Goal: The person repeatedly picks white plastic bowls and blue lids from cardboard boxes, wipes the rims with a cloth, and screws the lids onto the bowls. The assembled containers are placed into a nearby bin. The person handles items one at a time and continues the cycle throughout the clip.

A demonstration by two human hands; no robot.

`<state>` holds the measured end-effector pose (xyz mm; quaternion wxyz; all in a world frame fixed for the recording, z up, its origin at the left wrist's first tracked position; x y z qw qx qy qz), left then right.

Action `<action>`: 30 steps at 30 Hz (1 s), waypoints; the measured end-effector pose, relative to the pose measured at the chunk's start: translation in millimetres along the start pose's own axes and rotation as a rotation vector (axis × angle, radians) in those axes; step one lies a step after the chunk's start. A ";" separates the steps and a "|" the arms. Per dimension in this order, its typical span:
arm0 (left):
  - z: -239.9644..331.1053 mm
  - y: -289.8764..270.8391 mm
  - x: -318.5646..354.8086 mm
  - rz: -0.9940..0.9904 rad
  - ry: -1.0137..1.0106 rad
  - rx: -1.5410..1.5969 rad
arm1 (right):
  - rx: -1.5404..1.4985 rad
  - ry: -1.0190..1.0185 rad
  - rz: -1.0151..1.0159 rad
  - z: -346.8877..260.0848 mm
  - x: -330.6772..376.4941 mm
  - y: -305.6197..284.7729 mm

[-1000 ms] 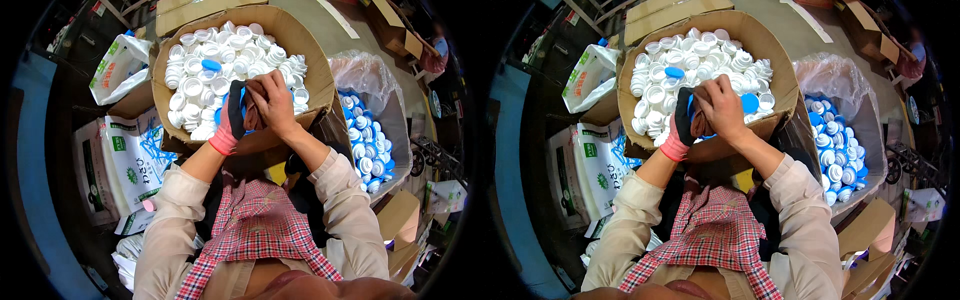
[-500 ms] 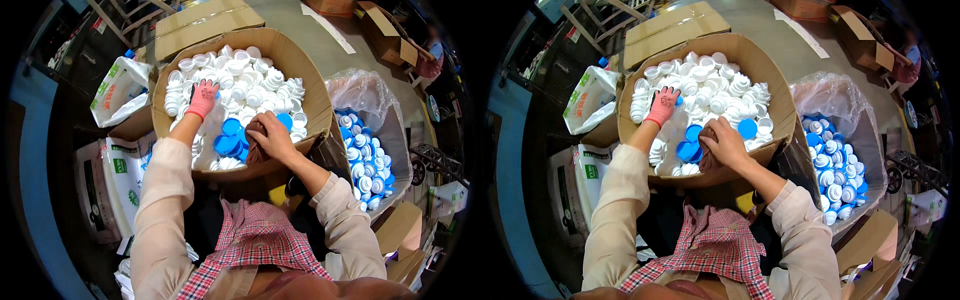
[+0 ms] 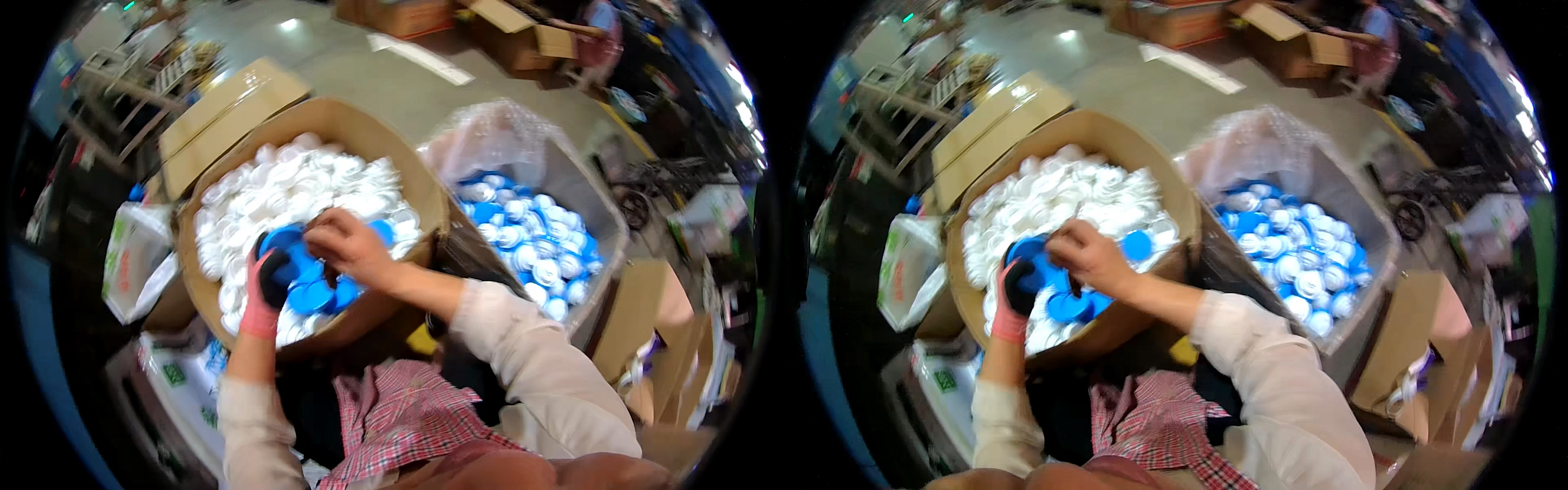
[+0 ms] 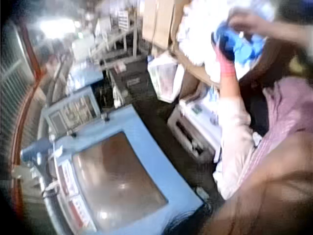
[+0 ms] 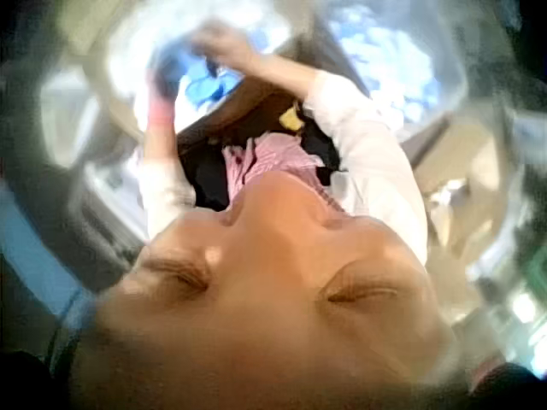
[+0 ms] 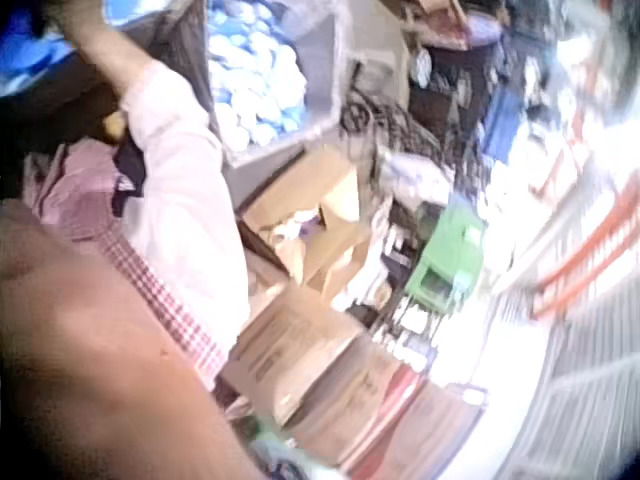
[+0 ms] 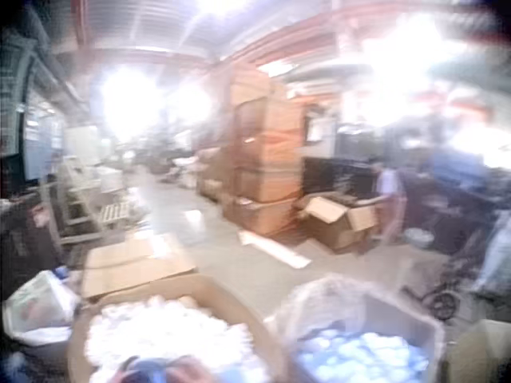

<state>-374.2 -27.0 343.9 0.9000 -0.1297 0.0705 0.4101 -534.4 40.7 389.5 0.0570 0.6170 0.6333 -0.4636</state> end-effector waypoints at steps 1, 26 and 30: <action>-13.2 -1.5 24.8 0.203 -0.162 0.620 | -0.006 -0.022 0.005 -15.6 -4.9 2.1; -46.2 -69.9 82.3 0.758 0.203 1.326 | 0.065 0.409 -0.188 32.6 2.4 78.8; -25.8 -108.7 97.5 0.663 0.287 1.378 | 0.127 0.387 -0.193 80.6 -47.5 115.1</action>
Point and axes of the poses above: each hand's wrist, its own x-axis away from the middle knuckle, its own y-axis out of the palm, z = x × y, the point moved 8 cm from there along -x, towards the middle knuckle, and after that the axes turned 10 degrees about -z, right-handed, at the moved point
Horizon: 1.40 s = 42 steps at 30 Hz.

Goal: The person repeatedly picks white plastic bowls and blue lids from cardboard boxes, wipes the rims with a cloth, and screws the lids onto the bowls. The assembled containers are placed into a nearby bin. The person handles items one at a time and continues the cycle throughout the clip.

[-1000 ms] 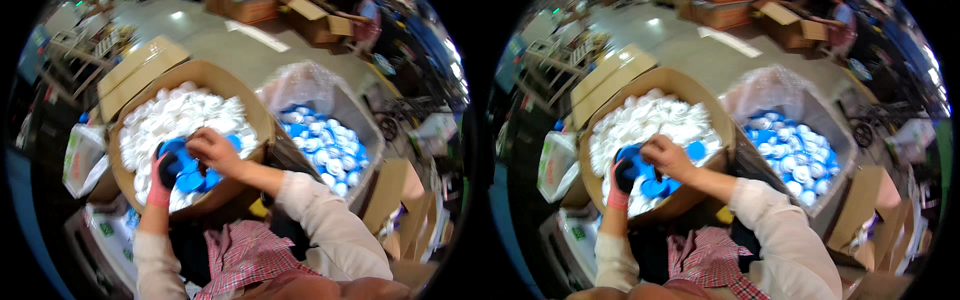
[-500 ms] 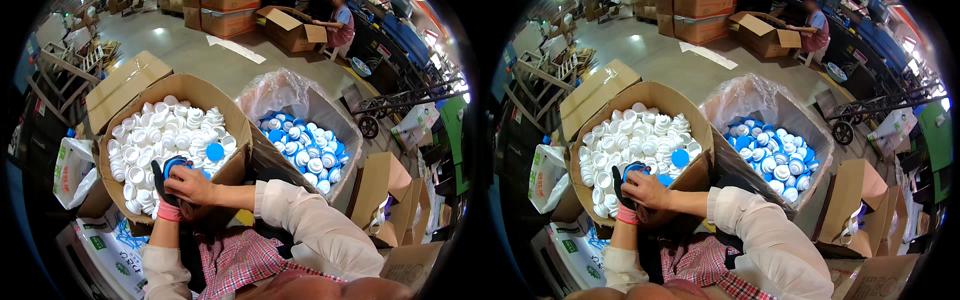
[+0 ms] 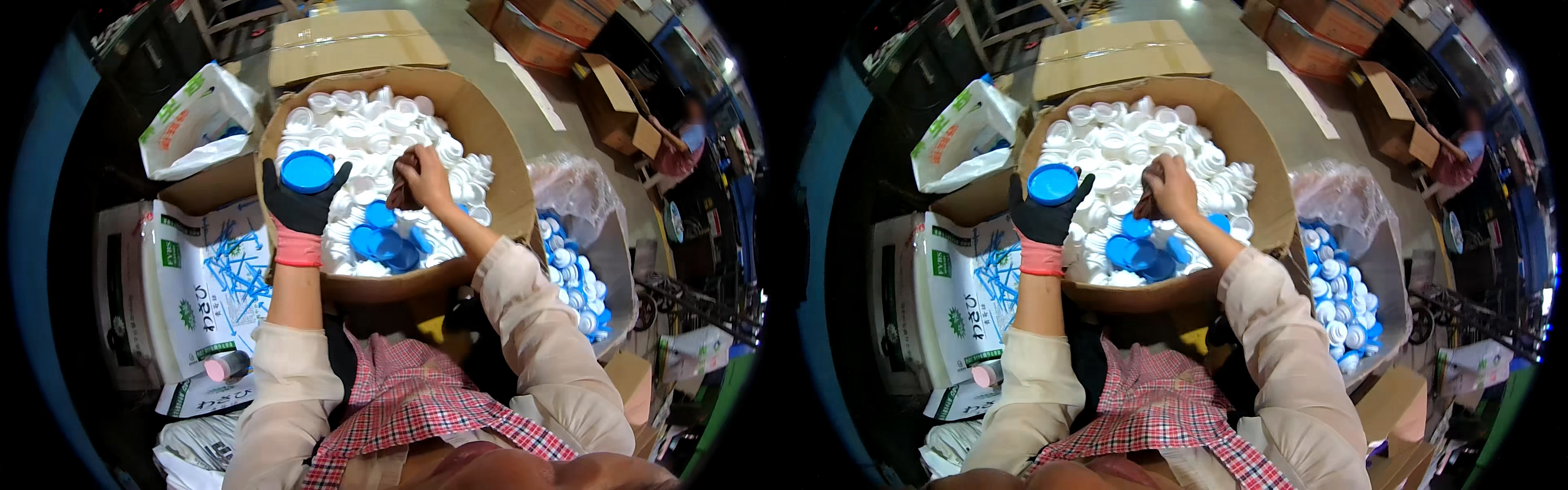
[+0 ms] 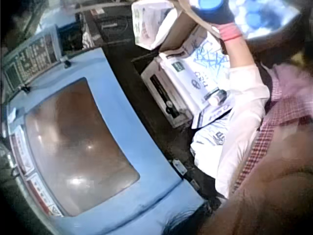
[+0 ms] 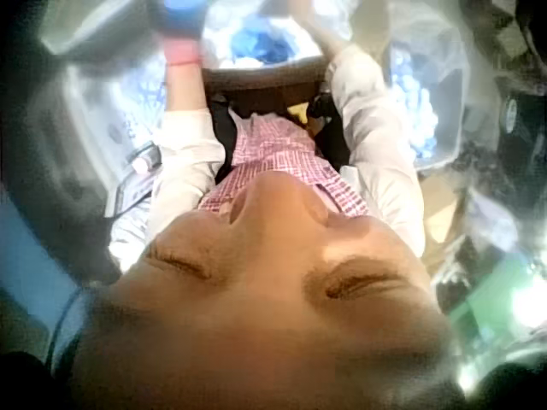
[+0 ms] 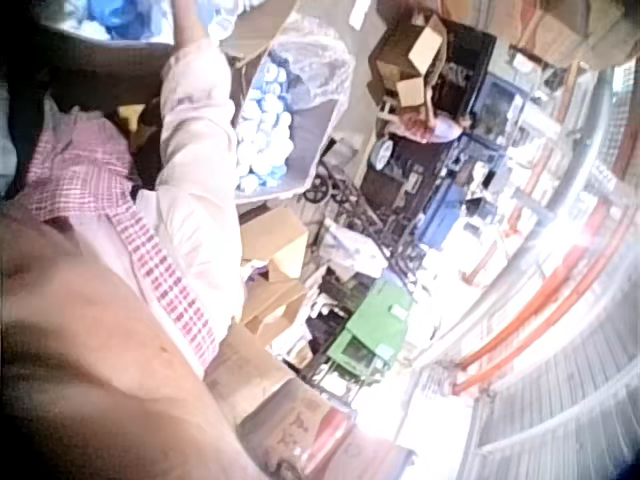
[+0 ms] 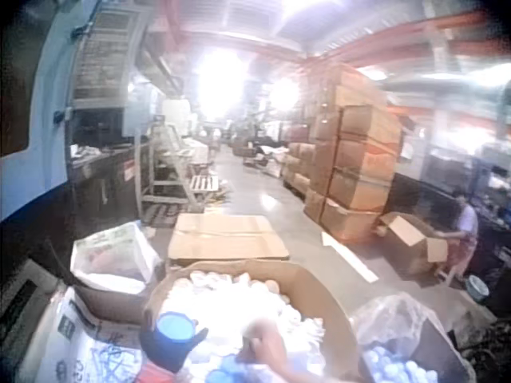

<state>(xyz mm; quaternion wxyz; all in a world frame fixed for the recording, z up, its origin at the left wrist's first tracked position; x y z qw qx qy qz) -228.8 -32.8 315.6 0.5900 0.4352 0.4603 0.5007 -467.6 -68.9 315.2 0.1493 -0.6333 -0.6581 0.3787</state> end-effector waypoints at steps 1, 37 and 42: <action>7.0 5.5 -1.6 0.016 0.017 0.043 | 0.044 -0.045 0.015 4.8 -21.7 6.0; -102.5 77.6 24.0 -0.272 -0.336 0.155 | -1.364 0.146 -0.313 -35.0 44.0 -59.9; -99.5 66.8 15.5 -0.316 -0.289 0.199 | -1.529 0.044 -0.297 -31.7 56.7 -86.1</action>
Point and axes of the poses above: each hand's wrist, its own x-axis away from the middle knuckle, its own y-axis out of the palm, z = x × y, the point moved 8 cm from there along -x, towards the middle knuckle, and after that the axes turned 10 degrees about -z, right-handed, at the moved point
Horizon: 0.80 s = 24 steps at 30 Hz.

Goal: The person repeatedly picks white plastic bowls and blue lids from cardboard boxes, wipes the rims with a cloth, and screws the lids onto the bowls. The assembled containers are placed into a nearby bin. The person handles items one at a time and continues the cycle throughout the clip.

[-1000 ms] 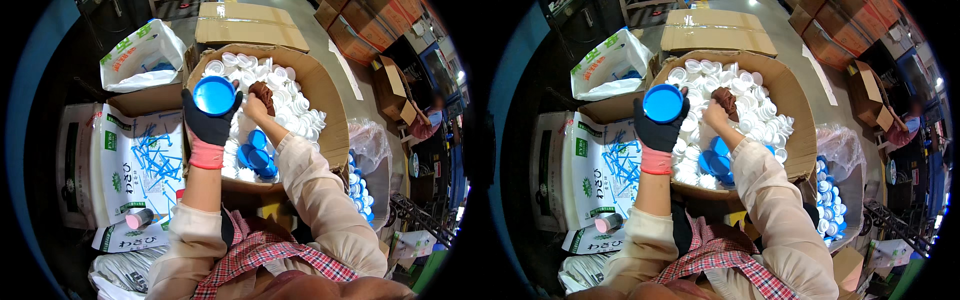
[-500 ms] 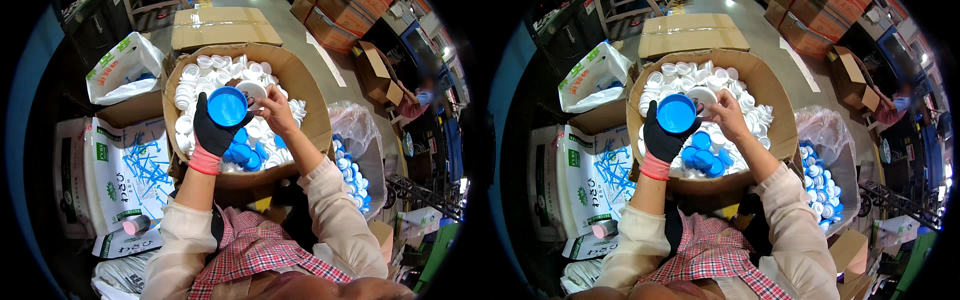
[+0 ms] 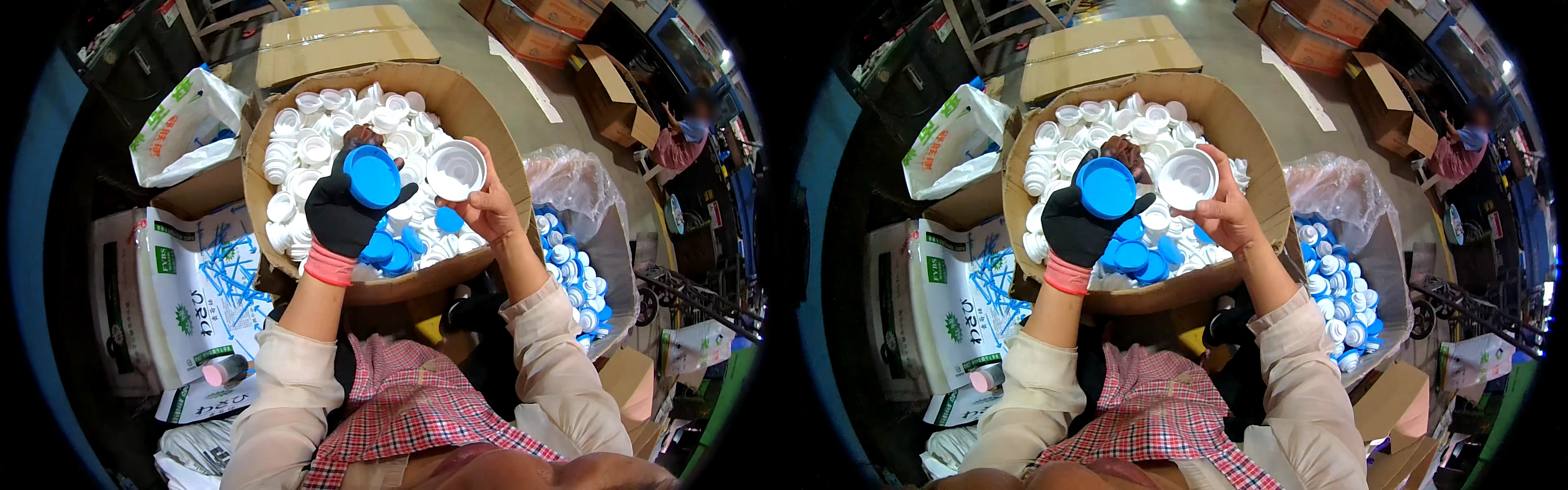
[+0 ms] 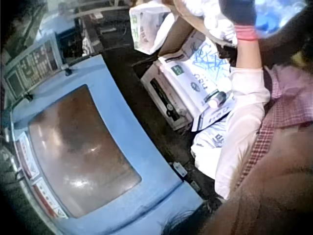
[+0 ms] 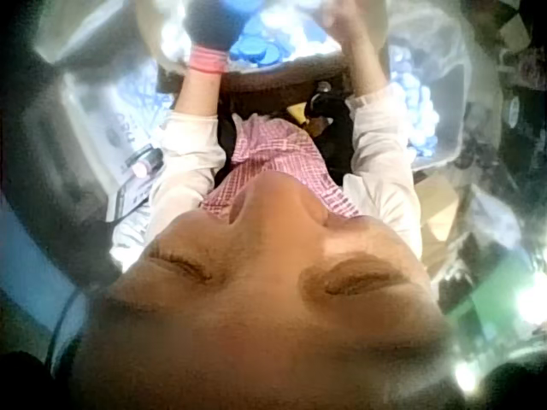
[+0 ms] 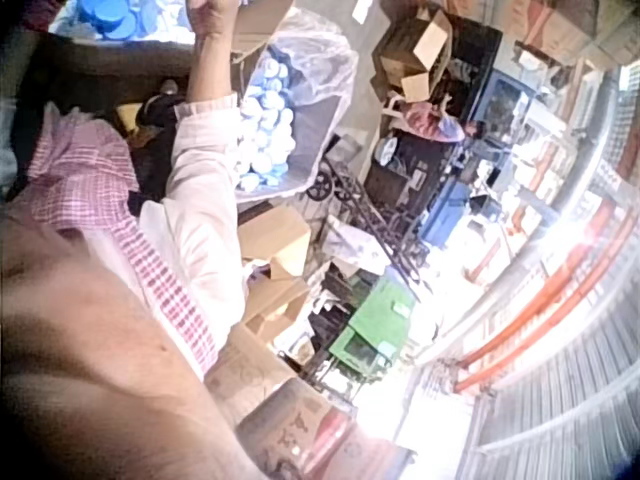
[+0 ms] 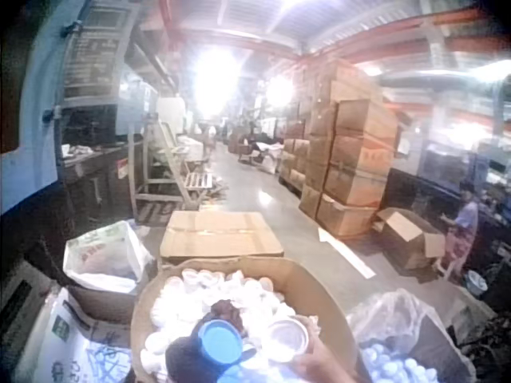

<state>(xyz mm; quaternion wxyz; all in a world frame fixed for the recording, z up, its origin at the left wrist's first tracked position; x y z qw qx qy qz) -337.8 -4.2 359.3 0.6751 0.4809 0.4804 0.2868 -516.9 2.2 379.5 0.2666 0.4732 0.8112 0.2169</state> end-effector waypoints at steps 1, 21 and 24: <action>-4.8 -2.9 -1.4 0.010 -0.014 0.019 | 0.010 0.003 0.006 -2.9 1.4 -0.7; -11.3 7.5 -6.3 -0.012 0.108 -1.184 | 0.223 -0.020 0.011 -26.4 16.6 17.3; -15.4 40.9 -3.9 -0.101 0.170 -1.739 | 0.795 -0.184 -0.108 -39.5 19.1 53.2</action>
Point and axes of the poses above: each hand's wrist, its own x-axis away from the middle knuckle, its own y-axis out of the palm, z = x × y, the point moved 8 cm from there along -x, towards the middle knuckle, and after that the axes turned 10 degrees about -z, right-handed, at the moved point
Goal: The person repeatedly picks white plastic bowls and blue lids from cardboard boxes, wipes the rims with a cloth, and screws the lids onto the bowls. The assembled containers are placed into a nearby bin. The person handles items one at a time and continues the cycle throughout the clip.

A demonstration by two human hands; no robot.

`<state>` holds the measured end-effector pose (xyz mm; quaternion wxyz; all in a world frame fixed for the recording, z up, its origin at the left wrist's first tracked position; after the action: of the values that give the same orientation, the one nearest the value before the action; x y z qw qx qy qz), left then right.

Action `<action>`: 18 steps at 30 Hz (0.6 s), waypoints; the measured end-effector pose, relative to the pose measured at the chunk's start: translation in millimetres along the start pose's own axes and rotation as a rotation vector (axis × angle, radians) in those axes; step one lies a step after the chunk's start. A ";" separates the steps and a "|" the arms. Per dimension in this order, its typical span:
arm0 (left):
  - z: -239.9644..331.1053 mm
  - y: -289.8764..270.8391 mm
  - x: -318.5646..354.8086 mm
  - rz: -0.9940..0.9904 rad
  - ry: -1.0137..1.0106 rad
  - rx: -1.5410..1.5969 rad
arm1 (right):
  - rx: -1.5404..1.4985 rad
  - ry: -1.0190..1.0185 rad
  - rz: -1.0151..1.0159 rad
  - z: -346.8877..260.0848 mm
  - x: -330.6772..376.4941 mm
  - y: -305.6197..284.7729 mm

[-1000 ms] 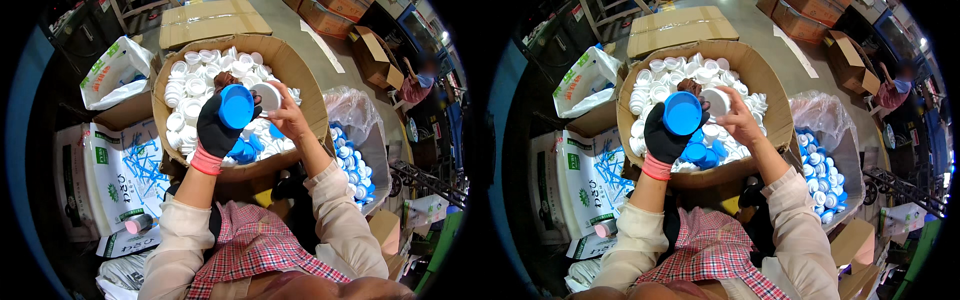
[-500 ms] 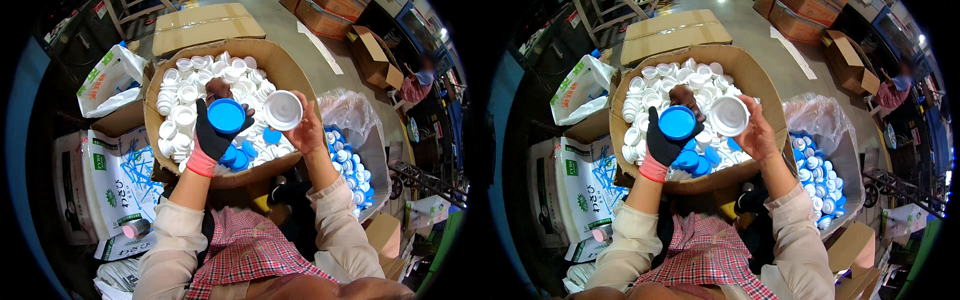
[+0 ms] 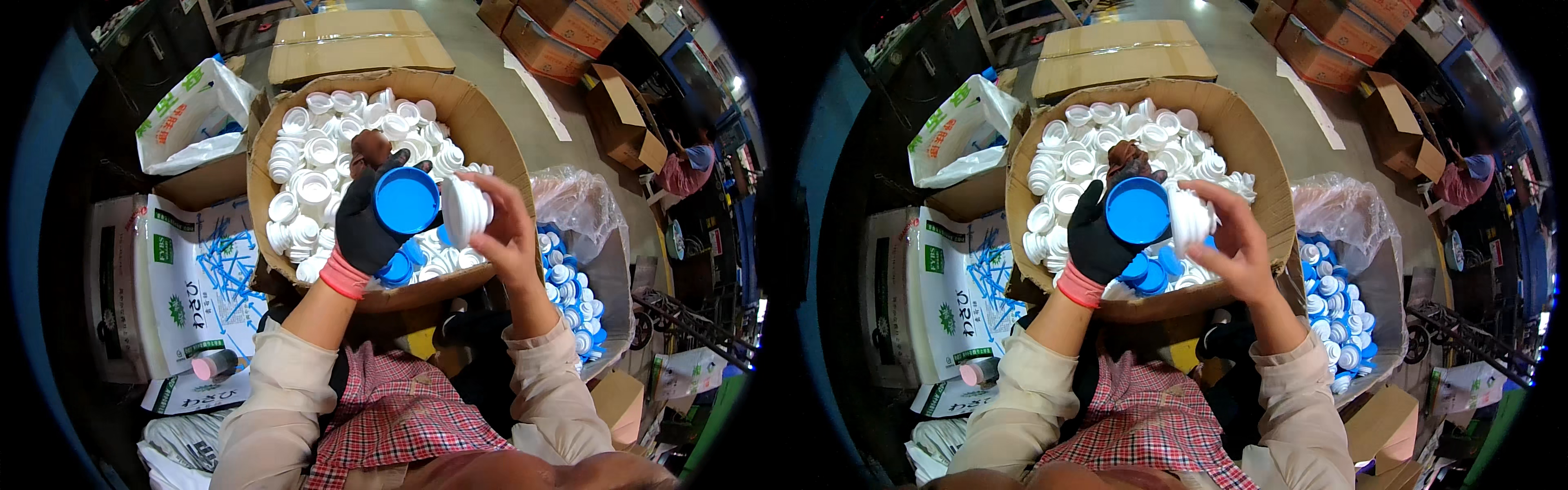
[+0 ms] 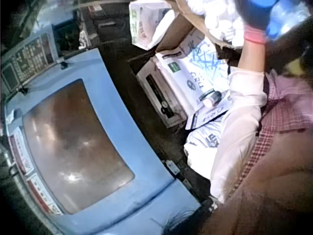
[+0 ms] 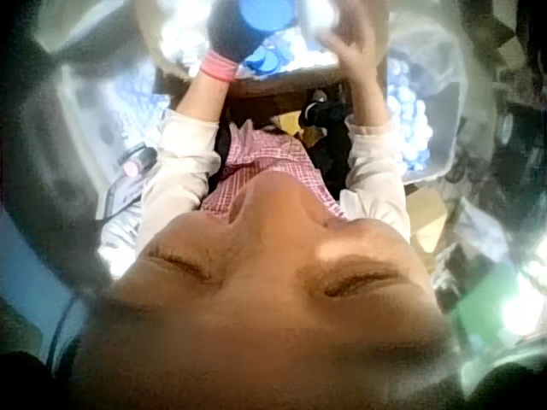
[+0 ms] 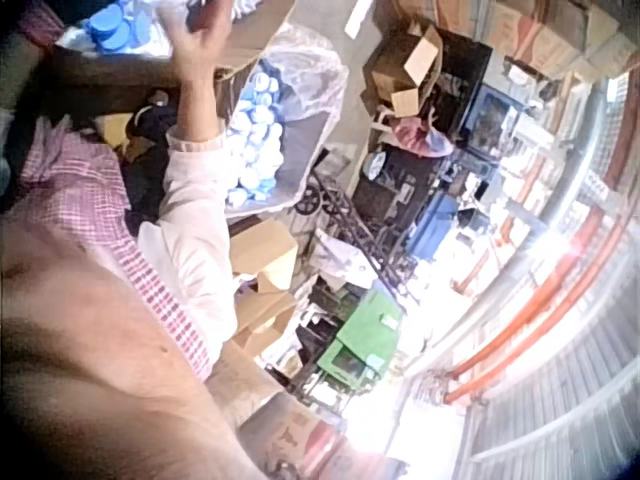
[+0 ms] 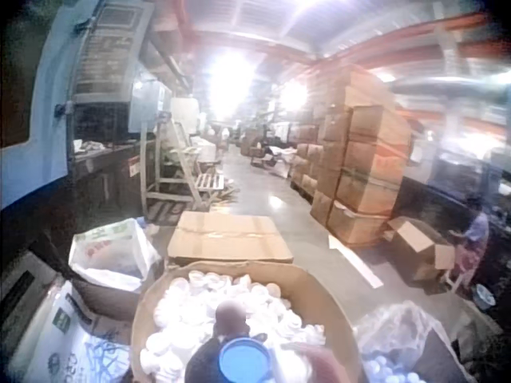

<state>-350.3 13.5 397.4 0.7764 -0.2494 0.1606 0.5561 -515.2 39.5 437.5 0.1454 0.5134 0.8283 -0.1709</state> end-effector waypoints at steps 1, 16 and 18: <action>1.6 0.1 2.2 0.007 0.011 -0.087 | 0.170 -0.053 -0.035 -12.0 -1.4 11.6; 7.9 -0.3 15.8 0.011 0.031 0.170 | 0.916 -0.269 -0.032 -27.8 -4.8 56.7; 7.8 0.6 14.8 0.006 0.027 0.241 | 0.914 -0.270 -0.030 -27.5 -4.6 57.1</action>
<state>-346.2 29.7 395.9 0.7970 -0.1612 0.2375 0.5315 -463.6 71.4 456.5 0.0086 0.4860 0.6493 -0.5849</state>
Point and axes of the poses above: each hand's wrist, its own x-axis away from the middle knuckle, its own y-axis out of the palm, z = x × y, the point moved 8 cm from there along -x, towards the middle knuckle, and after that the axes turned 10 degrees about -z, right-handed, at the moved point
